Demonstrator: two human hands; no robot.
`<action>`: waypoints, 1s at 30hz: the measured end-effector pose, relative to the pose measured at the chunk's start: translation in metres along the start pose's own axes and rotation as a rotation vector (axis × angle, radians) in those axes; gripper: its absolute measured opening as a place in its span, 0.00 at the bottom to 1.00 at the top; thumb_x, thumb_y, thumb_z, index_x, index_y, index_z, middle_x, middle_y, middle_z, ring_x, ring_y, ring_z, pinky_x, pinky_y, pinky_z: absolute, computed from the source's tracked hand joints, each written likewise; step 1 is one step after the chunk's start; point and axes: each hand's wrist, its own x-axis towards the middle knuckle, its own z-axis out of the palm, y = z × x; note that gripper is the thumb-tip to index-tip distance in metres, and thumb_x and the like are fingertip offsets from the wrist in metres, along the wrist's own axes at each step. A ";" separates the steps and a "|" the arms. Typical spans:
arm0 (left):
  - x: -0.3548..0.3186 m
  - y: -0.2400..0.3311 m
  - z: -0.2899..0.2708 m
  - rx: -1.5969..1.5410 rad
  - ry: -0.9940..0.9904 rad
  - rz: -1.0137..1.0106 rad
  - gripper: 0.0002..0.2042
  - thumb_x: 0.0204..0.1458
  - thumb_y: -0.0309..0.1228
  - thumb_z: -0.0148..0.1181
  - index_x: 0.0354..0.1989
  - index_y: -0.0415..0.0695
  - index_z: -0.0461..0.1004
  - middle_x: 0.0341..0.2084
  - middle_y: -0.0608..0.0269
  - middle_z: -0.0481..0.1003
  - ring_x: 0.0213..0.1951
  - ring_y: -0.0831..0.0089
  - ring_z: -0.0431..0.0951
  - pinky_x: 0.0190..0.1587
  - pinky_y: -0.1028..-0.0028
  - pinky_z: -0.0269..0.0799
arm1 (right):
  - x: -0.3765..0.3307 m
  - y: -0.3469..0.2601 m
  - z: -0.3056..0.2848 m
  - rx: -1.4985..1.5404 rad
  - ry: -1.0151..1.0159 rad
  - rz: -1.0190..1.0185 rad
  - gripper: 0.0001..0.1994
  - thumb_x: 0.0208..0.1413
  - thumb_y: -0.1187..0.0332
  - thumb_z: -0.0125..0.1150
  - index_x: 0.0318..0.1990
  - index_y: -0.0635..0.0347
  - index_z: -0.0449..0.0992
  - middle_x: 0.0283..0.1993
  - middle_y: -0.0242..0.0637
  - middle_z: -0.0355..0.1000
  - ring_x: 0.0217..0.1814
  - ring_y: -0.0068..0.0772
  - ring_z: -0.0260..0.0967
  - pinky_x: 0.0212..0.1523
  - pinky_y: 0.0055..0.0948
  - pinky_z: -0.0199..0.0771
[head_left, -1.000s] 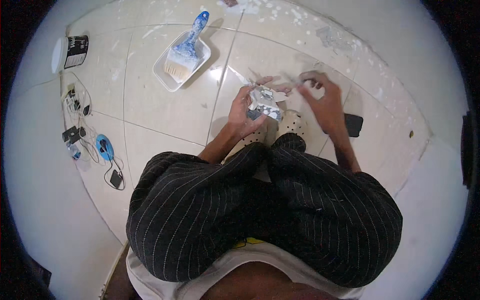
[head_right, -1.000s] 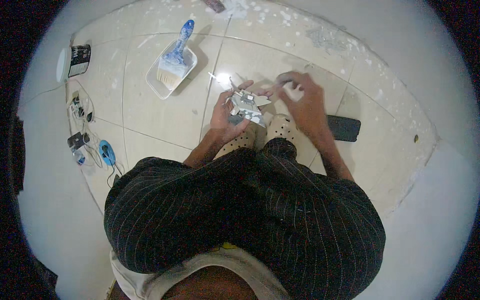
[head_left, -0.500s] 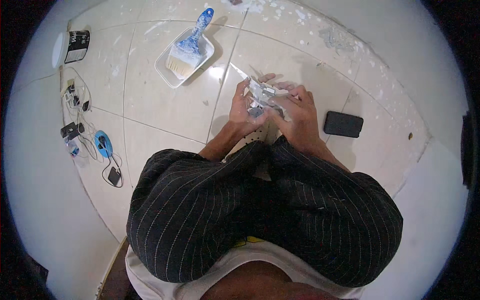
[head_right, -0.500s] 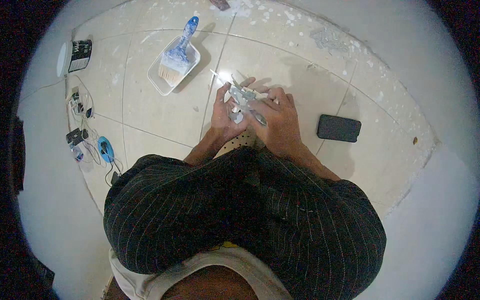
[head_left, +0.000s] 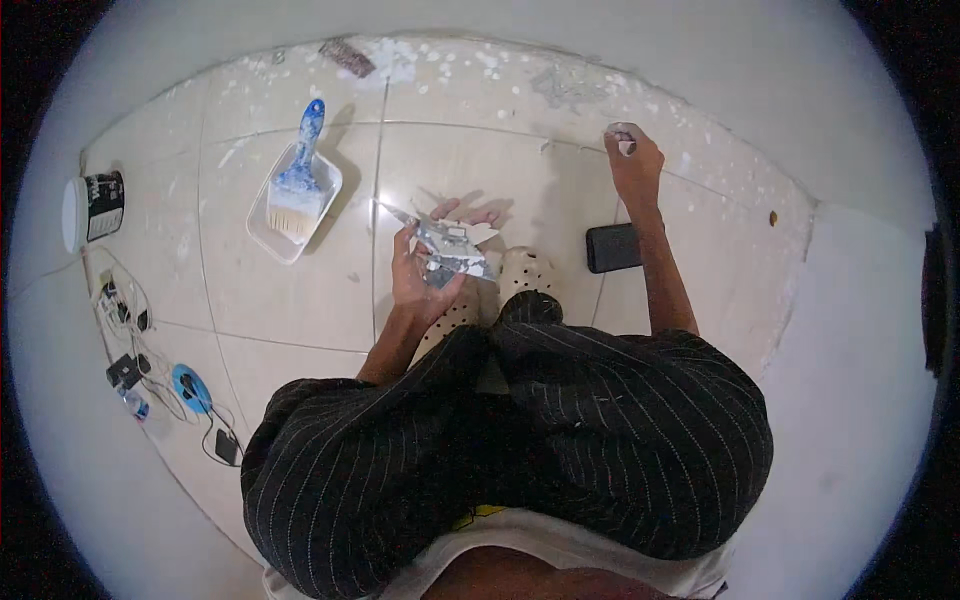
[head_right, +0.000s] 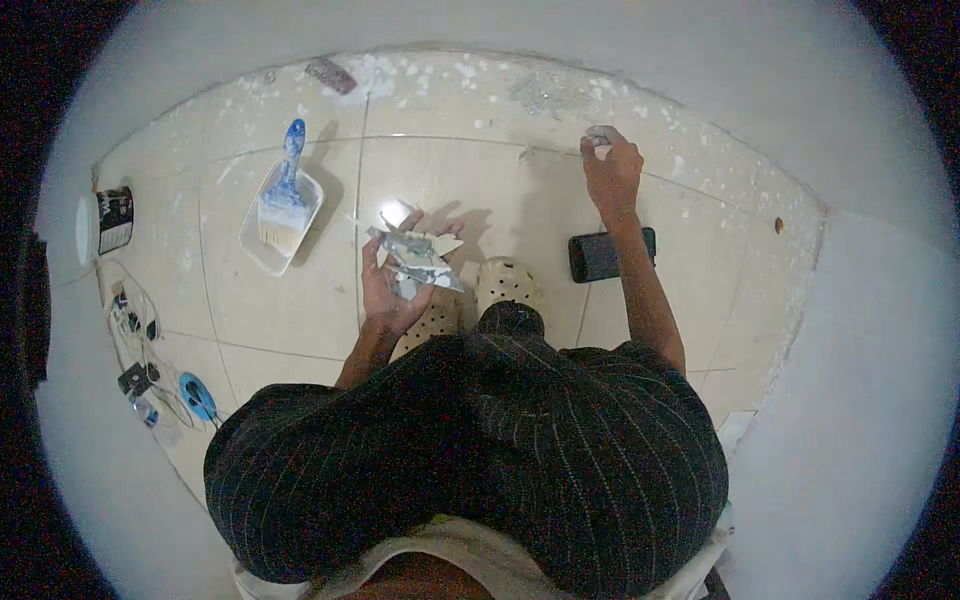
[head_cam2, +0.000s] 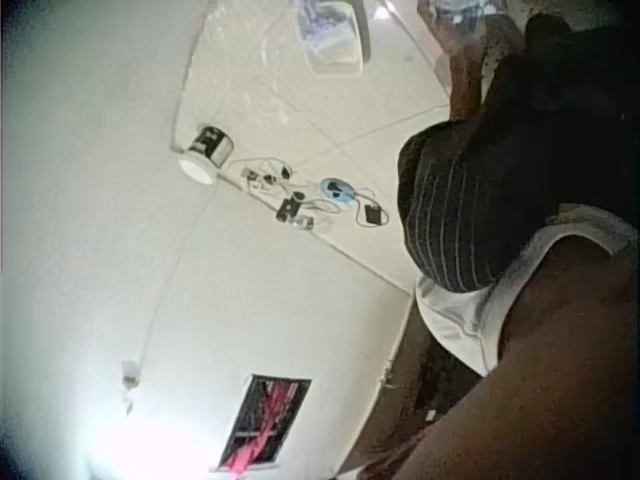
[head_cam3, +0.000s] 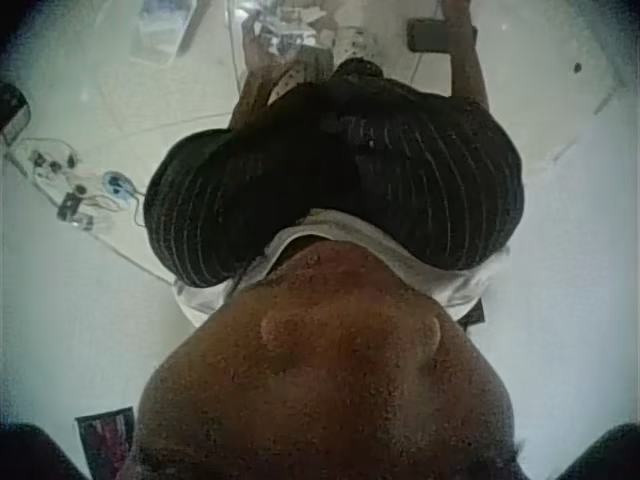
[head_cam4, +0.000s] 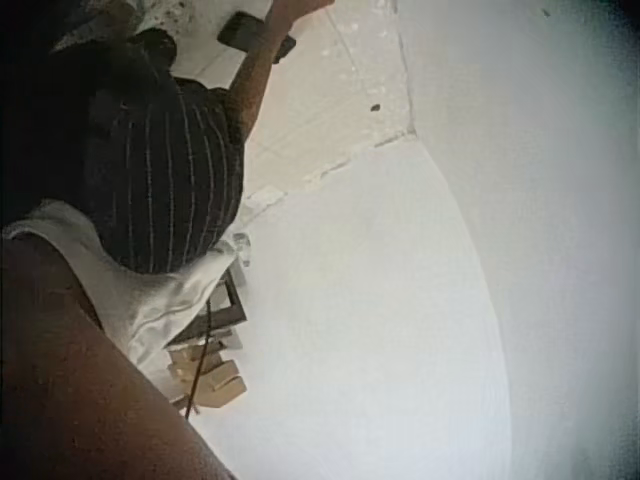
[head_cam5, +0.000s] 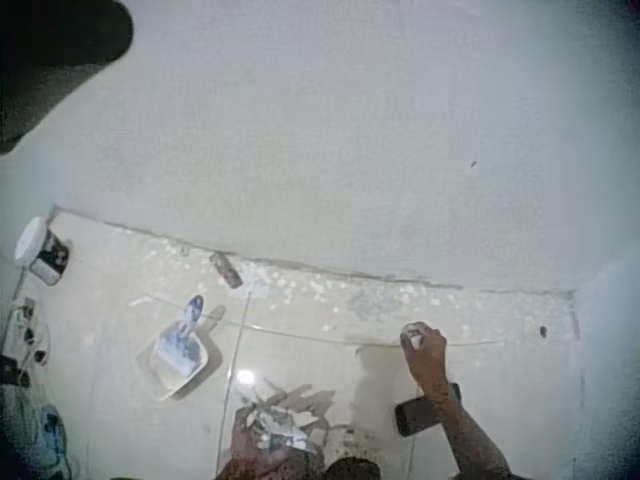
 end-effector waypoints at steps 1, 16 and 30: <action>0.000 0.000 0.002 -0.015 0.027 -0.009 0.30 0.60 0.50 0.36 0.65 0.40 0.55 0.58 0.36 0.64 0.59 0.49 0.67 0.57 0.57 0.70 | 0.005 0.015 0.006 -0.001 -0.001 -0.006 0.11 0.51 0.64 0.64 0.40 0.57 0.77 0.34 0.40 0.77 0.35 0.41 0.69 0.42 0.38 0.69; 0.001 0.001 -0.006 0.001 0.051 -0.024 0.31 0.60 0.52 0.35 0.65 0.43 0.56 0.59 0.35 0.62 0.63 0.48 0.62 0.61 0.57 0.64 | 0.054 0.075 0.034 -0.382 0.022 -0.301 0.12 0.48 0.65 0.65 0.41 0.50 0.77 0.47 0.40 0.67 0.49 0.46 0.63 0.46 0.45 0.64; 0.002 0.003 -0.008 0.103 0.153 -0.056 0.30 0.60 0.50 0.33 0.65 0.44 0.57 0.54 0.51 0.70 0.56 0.58 0.70 0.59 0.59 0.66 | -0.037 -0.077 -0.013 0.164 -0.363 -0.172 0.09 0.48 0.68 0.64 0.39 0.53 0.76 0.43 0.36 0.72 0.44 0.38 0.64 0.48 0.42 0.62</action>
